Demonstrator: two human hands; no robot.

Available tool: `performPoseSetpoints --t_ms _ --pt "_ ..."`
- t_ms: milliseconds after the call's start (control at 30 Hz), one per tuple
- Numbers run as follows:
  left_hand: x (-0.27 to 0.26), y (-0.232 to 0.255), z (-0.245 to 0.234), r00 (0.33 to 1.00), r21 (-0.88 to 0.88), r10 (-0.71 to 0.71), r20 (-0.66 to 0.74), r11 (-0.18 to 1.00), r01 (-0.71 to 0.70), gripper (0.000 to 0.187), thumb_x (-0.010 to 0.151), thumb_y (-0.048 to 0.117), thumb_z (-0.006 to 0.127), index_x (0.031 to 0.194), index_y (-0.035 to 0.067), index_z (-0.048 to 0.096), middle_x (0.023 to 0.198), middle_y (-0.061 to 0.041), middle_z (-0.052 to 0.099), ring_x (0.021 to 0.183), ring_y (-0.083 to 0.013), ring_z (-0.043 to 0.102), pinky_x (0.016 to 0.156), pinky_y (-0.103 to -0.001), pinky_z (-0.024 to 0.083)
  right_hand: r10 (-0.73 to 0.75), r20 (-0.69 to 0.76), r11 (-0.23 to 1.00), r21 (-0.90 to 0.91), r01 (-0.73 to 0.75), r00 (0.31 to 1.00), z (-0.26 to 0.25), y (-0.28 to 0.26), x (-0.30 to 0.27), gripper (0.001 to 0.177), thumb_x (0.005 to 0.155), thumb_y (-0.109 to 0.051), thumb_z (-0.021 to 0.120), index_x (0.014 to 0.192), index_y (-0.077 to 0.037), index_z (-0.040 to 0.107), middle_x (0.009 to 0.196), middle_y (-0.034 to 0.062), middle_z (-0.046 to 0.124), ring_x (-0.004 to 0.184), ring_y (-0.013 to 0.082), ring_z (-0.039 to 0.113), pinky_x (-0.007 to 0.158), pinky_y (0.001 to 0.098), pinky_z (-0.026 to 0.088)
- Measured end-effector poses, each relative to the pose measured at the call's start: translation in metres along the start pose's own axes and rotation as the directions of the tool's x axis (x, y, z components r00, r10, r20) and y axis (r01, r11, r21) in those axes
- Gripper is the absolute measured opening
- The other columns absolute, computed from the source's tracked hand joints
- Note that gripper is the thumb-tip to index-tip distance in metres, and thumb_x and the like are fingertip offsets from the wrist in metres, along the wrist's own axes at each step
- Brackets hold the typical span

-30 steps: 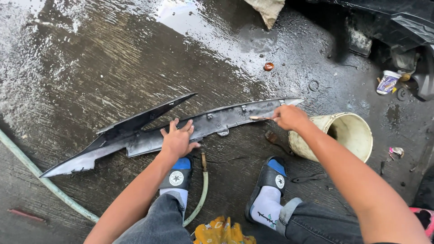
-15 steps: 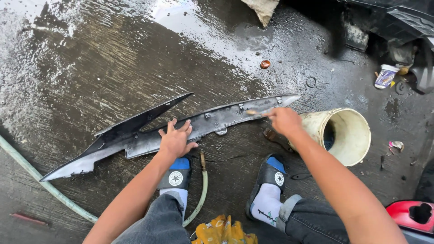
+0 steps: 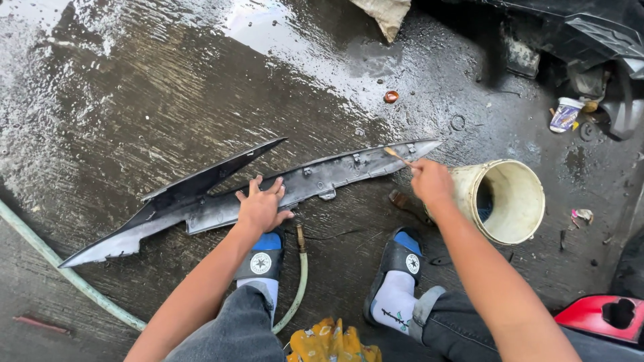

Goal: Cleaning a motorcycle fairing with a brush and soapy water

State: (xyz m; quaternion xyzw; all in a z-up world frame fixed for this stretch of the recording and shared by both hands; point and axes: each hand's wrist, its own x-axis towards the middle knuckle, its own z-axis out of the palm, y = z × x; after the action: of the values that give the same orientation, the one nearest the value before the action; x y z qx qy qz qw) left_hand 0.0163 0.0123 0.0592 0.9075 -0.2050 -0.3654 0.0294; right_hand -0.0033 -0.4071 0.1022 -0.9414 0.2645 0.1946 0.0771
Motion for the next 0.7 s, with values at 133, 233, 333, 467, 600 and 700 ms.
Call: performPoseSetpoints --t_ms 133,233,333,467,600,700 --pt "-0.003 0.0 -0.003 1.0 0.01 -0.006 0.005 1.0 0.006 0.076 0.091 0.063 0.063 0.155 0.027 0.044 0.168 0.02 0.028 0.15 -0.0375 0.02 0.103 -0.078 0.041 -0.01 0.038 0.999 0.053 0.008 0.999 0.03 -0.025 0.001 0.024 0.099 -0.026 0.062 0.117 -0.03 0.077 0.114 0.0164 0.077 0.112 0.042 0.07 0.101 0.055 0.055" --pt "-0.004 0.003 -0.004 1.0 -0.009 -0.004 0.001 1.0 0.004 0.076 0.091 0.064 0.063 0.155 0.028 0.045 0.168 0.019 0.028 0.151 -0.0373 0.02 0.104 -0.078 0.04 -0.072 0.057 0.997 0.035 0.07 0.996 0.014 -0.023 -0.004 0.023 0.098 -0.028 0.063 0.116 -0.033 0.078 0.112 0.0101 0.078 0.111 0.0406 0.071 0.101 0.0535 0.055" --pt "-0.005 0.003 -0.007 1.0 -0.01 -0.017 0.004 1.0 0.017 0.076 0.092 0.064 0.061 0.155 0.026 0.045 0.169 0.019 0.027 0.15 -0.0375 0.02 0.105 -0.078 0.04 -0.037 -0.031 0.99 0.131 0.041 0.999 0.02 -0.015 0.003 0.02 0.098 -0.024 0.066 0.114 -0.028 0.078 0.108 0.0166 0.077 0.109 0.0456 0.07 0.097 0.0569 0.055" --pt "-0.009 0.004 -0.008 1.0 -0.017 -0.018 0.015 1.0 0.018 0.076 0.092 0.064 0.062 0.155 0.026 0.045 0.168 0.02 0.028 0.151 -0.0374 0.019 0.104 -0.078 0.04 -0.049 0.024 0.992 0.116 0.046 0.999 0.034 -0.032 -0.018 0.021 0.098 -0.026 0.064 0.113 -0.027 0.078 0.111 0.0138 0.077 0.111 0.0412 0.071 0.098 0.0544 0.056" --pt "-0.008 0.004 -0.011 0.999 -0.025 -0.021 0.026 0.999 0.021 0.076 0.092 0.064 0.061 0.155 0.026 0.044 0.169 0.02 0.027 0.151 -0.0374 0.018 0.105 -0.078 0.039 -0.019 -0.022 0.989 0.148 0.022 1.0 0.013 -0.028 -0.014 0.02 0.099 -0.021 0.063 0.111 -0.021 0.079 0.108 0.019 0.077 0.111 0.0454 0.069 0.097 0.0582 0.055" --pt "-0.006 0.004 -0.006 0.999 -0.03 -0.023 0.022 0.999 0.024 0.076 0.091 0.064 0.062 0.155 0.027 0.044 0.168 0.021 0.027 0.151 -0.0367 0.019 0.105 -0.079 0.038 0.031 0.016 0.993 0.113 -0.032 0.999 0.02 -0.024 -0.014 0.022 0.101 -0.027 0.06 0.115 -0.027 0.076 0.114 0.0154 0.076 0.114 0.0411 0.069 0.1 0.0561 0.054"
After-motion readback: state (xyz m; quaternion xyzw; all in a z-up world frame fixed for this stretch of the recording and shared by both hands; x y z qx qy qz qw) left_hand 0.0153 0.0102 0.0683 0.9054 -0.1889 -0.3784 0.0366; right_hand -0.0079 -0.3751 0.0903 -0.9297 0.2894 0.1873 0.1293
